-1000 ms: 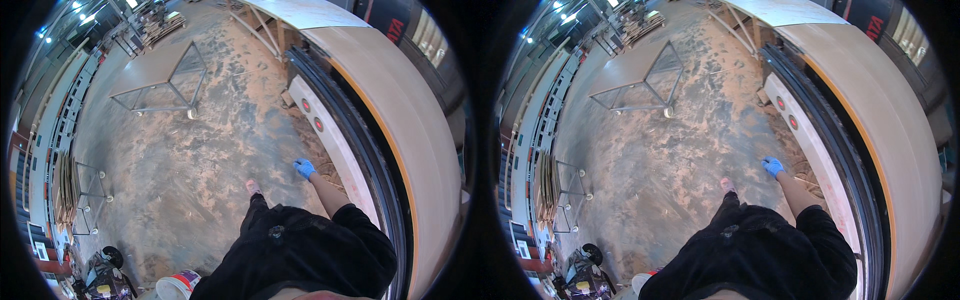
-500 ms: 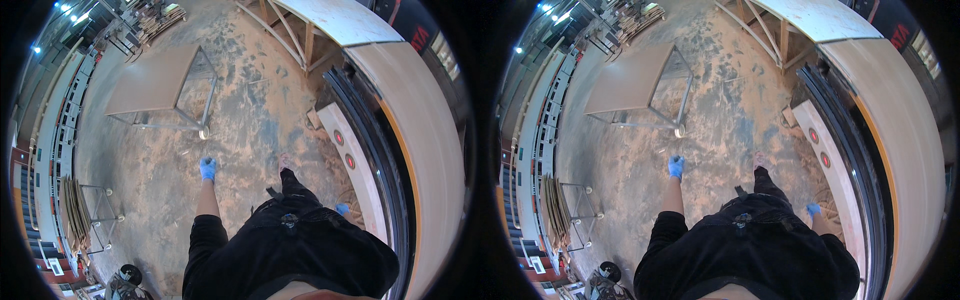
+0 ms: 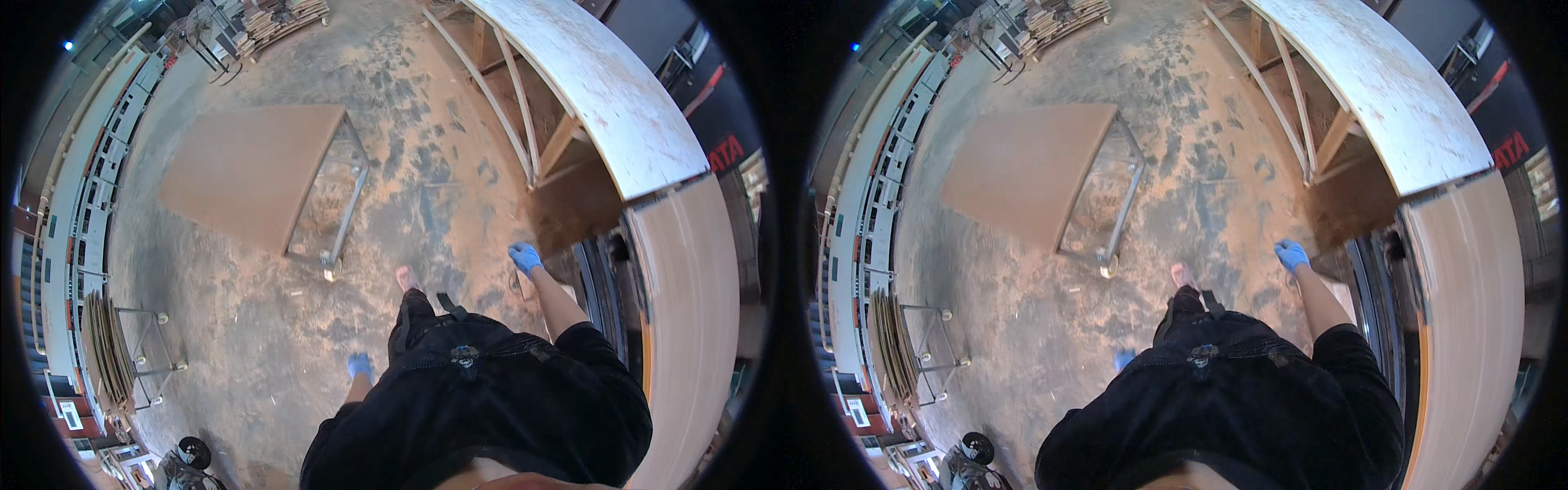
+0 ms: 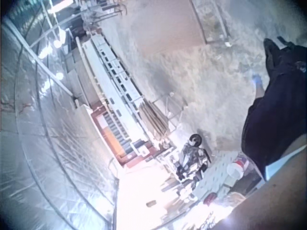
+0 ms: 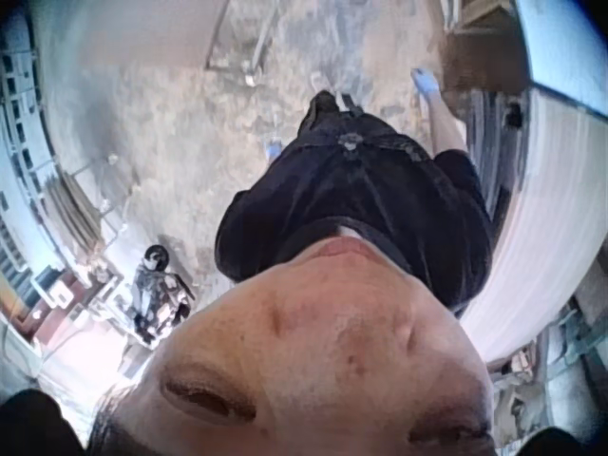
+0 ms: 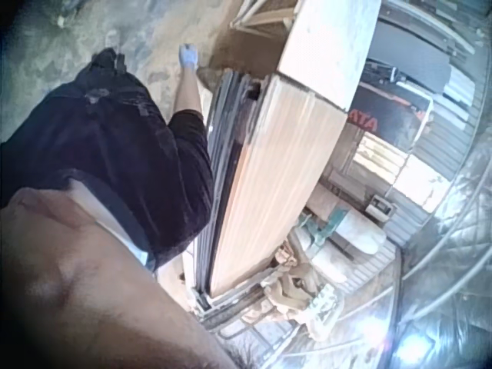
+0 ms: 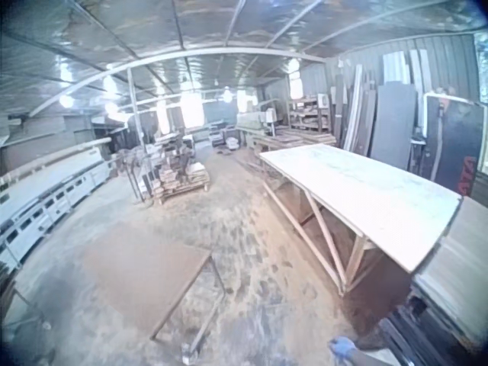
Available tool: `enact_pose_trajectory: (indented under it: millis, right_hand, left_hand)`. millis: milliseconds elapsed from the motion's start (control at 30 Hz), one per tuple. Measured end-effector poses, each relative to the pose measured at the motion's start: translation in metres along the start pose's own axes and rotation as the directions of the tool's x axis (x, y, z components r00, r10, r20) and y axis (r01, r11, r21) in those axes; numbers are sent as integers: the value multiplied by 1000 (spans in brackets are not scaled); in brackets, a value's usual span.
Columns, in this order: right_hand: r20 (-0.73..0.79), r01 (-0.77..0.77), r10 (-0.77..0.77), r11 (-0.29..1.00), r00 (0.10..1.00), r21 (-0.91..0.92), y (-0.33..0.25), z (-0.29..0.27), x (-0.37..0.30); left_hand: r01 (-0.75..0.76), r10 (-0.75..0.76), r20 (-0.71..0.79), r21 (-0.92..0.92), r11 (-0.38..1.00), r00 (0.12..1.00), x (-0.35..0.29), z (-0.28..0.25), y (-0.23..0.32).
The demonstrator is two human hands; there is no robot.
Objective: The person walks through a woodworking shop, adjusts a tool on a CNC machine, and operates the control panel using a keyboard and mouse. They then place a large sheet of material onto the machine bed.
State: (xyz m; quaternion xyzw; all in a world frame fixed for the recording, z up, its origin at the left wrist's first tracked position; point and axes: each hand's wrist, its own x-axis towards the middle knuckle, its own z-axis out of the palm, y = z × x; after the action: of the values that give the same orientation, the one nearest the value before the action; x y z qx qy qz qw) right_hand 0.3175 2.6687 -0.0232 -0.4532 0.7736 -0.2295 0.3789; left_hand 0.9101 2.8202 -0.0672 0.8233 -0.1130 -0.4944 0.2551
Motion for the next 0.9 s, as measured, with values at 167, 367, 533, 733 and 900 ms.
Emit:
enact_pose_trajectory:
  millis: [167,367,533,733,900]
  right_hand:
    - [-76,205,-200,977,977,62,-116,41,139]
    - [195,-244,234,970,953,27,-99,68,194]
    - [174,-392,377,918,910,59,-32,57,221]
    - [126,-622,612,779,781,73,-40,-2,358]
    - [0,-430,442,871,897,237,-209,-47,590]
  left_hand:
    - [-195,239,93,873,448,966,82,31,96]
    - [-520,572,133,615,592,809,146,133,396]
    - [-812,845,46,308,496,533,185,244,644]
    - [-700,768,-178,326,635,615,280,338,762]
    - [-562,559,-262,71,824,787,350,343,765]
